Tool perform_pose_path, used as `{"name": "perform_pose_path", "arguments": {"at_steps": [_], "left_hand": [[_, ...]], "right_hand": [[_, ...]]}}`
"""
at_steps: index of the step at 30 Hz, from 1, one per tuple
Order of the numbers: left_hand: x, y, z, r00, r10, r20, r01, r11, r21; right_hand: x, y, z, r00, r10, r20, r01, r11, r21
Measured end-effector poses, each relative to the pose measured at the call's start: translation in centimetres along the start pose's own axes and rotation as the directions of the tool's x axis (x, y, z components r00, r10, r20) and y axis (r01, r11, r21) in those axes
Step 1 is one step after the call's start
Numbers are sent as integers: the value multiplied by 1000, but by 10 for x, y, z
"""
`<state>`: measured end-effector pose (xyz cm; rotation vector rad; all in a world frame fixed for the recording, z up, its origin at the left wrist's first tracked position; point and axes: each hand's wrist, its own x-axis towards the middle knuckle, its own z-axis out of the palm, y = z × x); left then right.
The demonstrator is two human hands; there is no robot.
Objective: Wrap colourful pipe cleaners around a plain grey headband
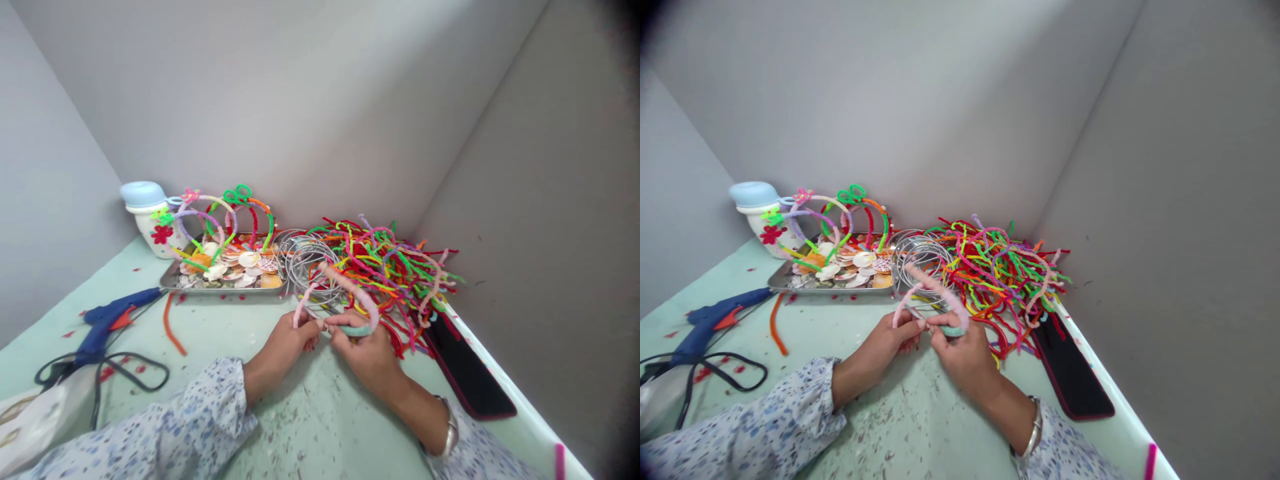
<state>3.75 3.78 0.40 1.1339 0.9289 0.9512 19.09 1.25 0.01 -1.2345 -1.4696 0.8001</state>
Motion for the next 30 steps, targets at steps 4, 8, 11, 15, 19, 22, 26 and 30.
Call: {"name": "perform_pose_path", "arguments": {"at_steps": [4,8,11,15,19,22,26,30], "left_hand": [[-5,8,2,980,84,181,-78,996,-43],[-6,8,2,961,155,227,-149,988,-45],[-3,6,1,977,128,171,-128,992,-13],[-2,5,-1,980,129,153,-132,991,7],[-2,6,-1,979,149,139,-153,988,21],[-2,6,-1,984,136,113,-141,989,38],[-2,5,0,986,144,84,-149,988,49],[-2,3,-1,984,153,91,-158,986,60]], "right_hand": [[7,-5,-3,966,250,68,-259,944,205],[11,-1,-5,938,301,170,-345,798,494],[11,1,-5,918,314,242,-396,680,618],[10,3,-6,892,312,328,-452,596,663],[11,5,-7,875,311,370,-483,550,681],[11,7,-7,860,311,406,-511,498,701],[10,8,-7,845,295,446,-535,449,716],[10,10,-6,847,281,451,-531,440,724]]}}
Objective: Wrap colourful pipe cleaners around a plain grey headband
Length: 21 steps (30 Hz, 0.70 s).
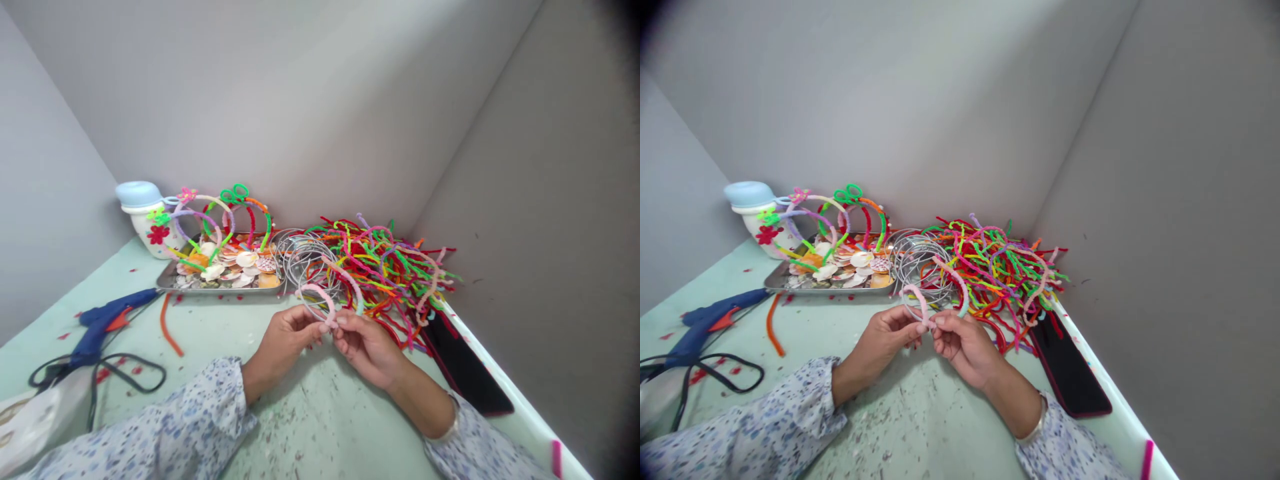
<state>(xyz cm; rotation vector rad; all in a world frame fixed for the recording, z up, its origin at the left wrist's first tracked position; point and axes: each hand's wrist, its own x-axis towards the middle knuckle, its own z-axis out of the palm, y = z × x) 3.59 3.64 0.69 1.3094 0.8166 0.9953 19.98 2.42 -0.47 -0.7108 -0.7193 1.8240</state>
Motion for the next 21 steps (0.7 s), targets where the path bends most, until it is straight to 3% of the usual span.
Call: {"name": "perform_pose_path", "arguments": {"at_steps": [21], "left_hand": [[-5,-5,-1,998,64,-27,-62,994,85]], "right_hand": [[-3,1,6,1000,28,-3,-29,997,-69]]}}
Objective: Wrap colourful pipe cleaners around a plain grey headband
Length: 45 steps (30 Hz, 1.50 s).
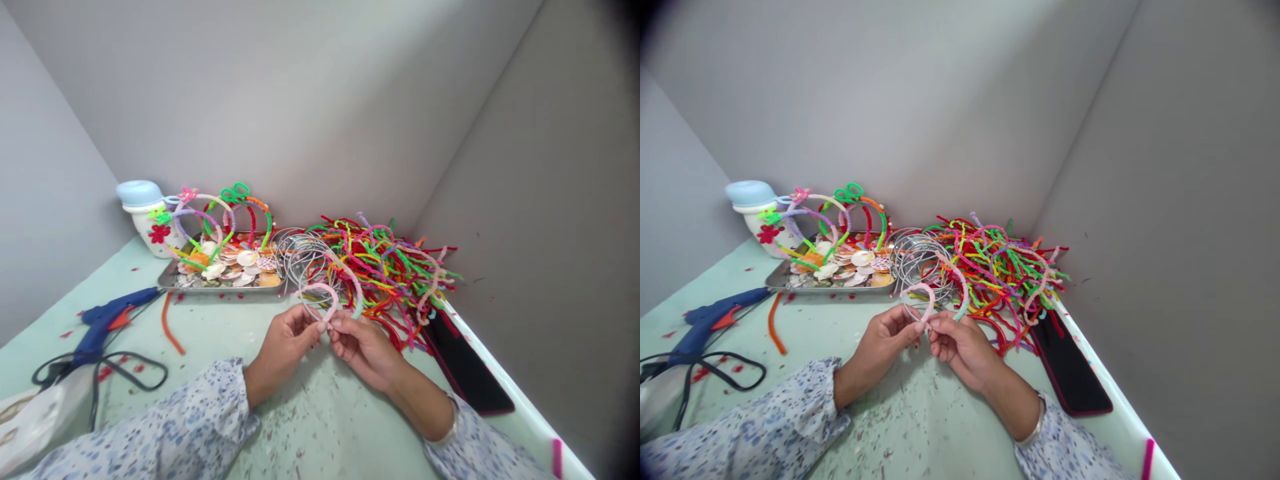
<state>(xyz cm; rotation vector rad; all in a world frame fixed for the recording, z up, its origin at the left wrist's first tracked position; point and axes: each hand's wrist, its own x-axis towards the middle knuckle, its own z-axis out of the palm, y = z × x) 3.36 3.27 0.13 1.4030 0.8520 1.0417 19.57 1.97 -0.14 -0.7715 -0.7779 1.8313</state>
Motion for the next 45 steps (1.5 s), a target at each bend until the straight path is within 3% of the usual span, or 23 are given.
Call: {"name": "perform_pose_path", "arguments": {"at_steps": [14,28,45], "left_hand": [[1,3,2,998,-50,-36,50,999,-2],[2,8,5,993,-113,-37,109,988,-106],[3,3,5,984,-147,-106,133,983,-129]], "right_hand": [[1,1,7,993,-93,-70,77,976,-205],[1,5,7,965,-249,-82,177,850,-496],[-2,1,16,953,-255,-163,114,802,-586]]}}
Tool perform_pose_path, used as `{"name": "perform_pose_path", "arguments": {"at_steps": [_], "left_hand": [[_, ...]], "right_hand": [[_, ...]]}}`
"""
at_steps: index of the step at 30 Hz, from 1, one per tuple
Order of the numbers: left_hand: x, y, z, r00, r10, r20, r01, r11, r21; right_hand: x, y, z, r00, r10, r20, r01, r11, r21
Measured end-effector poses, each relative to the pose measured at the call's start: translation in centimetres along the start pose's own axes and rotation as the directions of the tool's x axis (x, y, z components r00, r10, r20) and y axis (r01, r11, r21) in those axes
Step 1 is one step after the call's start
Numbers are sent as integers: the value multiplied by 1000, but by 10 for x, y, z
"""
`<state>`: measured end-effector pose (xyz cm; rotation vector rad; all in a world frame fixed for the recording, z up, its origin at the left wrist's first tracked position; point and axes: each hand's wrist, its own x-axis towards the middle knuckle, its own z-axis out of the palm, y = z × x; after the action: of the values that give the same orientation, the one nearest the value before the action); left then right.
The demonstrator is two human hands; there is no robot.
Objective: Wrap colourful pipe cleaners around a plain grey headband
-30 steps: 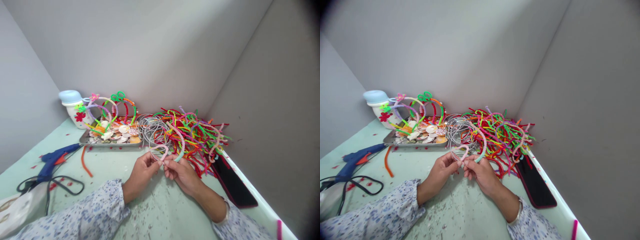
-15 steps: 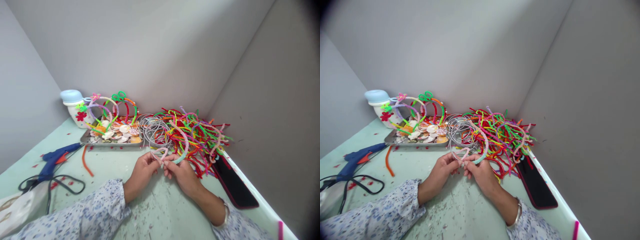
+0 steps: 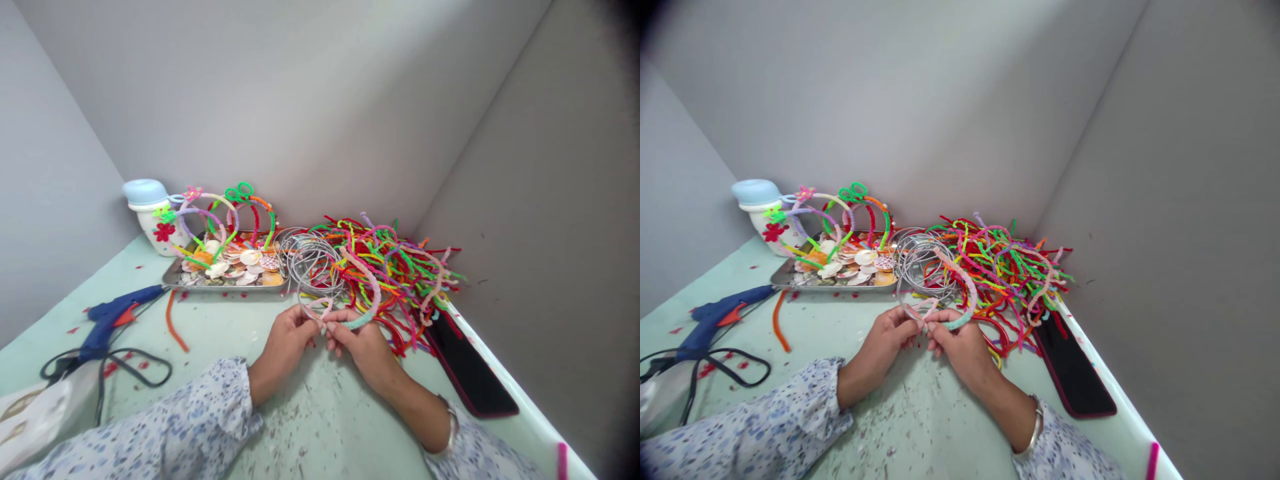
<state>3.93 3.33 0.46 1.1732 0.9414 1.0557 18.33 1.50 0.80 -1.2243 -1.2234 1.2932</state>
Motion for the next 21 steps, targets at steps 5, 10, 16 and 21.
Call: {"name": "perform_pose_path", "arguments": {"at_steps": [5,10,16,21], "left_hand": [[0,1,1,999,37,34,-37,999,8],[-2,3,-1,993,93,77,-94,996,-2],[-2,9,-2,984,97,149,-95,995,-22],[-2,11,0,977,119,178,-118,993,-17]], "right_hand": [[2,6,-3,1000,-21,9,20,997,74],[4,8,-6,999,3,54,-17,962,272],[5,7,-8,995,43,91,-76,911,405],[6,9,-10,989,60,135,-114,891,439]]}}
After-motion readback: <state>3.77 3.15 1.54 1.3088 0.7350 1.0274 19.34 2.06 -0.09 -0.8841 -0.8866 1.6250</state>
